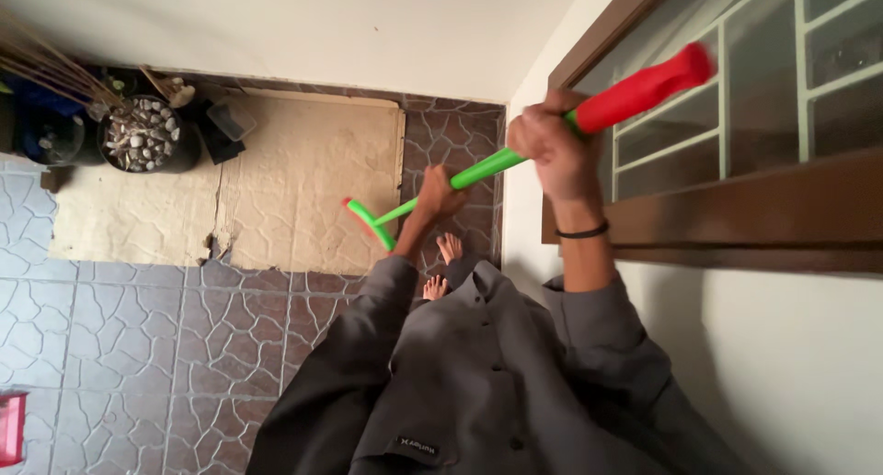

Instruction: The person sweeps the tiled floor using a broom and a dustpan, moving debris from the floor and doorway areas.

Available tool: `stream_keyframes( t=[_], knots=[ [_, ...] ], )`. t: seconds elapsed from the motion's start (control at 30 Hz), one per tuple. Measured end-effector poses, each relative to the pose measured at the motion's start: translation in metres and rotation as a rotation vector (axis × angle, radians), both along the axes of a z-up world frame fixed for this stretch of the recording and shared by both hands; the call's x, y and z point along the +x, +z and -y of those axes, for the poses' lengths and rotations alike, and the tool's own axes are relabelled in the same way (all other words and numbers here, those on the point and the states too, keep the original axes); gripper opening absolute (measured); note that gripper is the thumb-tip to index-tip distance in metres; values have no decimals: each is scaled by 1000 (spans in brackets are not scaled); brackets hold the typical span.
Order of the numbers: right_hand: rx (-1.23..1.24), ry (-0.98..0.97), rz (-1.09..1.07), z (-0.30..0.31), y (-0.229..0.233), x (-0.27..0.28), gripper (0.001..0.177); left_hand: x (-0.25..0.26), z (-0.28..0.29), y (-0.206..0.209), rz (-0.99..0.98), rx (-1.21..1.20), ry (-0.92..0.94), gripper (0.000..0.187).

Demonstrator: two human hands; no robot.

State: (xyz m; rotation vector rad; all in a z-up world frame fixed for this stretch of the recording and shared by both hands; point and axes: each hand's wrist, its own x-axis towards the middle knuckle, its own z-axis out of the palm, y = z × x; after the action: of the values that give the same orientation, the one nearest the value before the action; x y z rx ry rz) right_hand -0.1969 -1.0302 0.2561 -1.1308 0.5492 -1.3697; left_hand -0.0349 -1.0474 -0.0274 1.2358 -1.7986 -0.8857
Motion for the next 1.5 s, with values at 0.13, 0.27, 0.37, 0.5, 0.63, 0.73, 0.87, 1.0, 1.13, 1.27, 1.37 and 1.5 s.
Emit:
stream_keyframes(
  t=[0.13, 0.27, 0.37, 0.5, 0.63, 0.73, 0.87, 1.0, 1.13, 1.27, 1.37, 1.5],
  knots=[
    [-79, 60, -39, 11, 33, -10, 38, -30, 28, 57, -175, -5, 1, 9],
    [-260, 83, -262, 35, 32, -4, 37, -42, 70, 66, -161, 4, -28, 10],
    [-351, 41, -492, 59, 22, 5, 31, -42, 107, 59, -266, -108, -41, 7],
    [-328, -13, -643, 86, 3, 19, 30, -25, 131, 36, -286, -130, -51, 16],
    [-275, -33, -594, 114, -6, 22, 24, -8, 146, 9, -155, -75, 33, 7],
    [-32, 101, -239, 141, -14, 36, 43, 14, 147, -12, -118, -79, 80, 8],
    [51, 122, -75, 170, -26, 66, 41, 53, 142, -61, -8, 67, 154, 16],
    [159, 134, -34, 183, -45, 93, 39, 92, 129, -100, 72, -17, 243, 14],
    [210, 304, -55, 199, -60, 105, 36, 109, 105, -90, 13, 151, 412, 14],
    [141, 496, -52, 216, -45, 100, 14, 99, 101, -32, -49, 63, 670, 21],
    [87, 603, -5, 237, -14, 88, 28, 75, 118, 19, -303, -54, 749, 29],
    [-161, 707, -40, 242, 36, 92, 49, 68, 142, 74, -292, -101, 622, 18]
  ],
)
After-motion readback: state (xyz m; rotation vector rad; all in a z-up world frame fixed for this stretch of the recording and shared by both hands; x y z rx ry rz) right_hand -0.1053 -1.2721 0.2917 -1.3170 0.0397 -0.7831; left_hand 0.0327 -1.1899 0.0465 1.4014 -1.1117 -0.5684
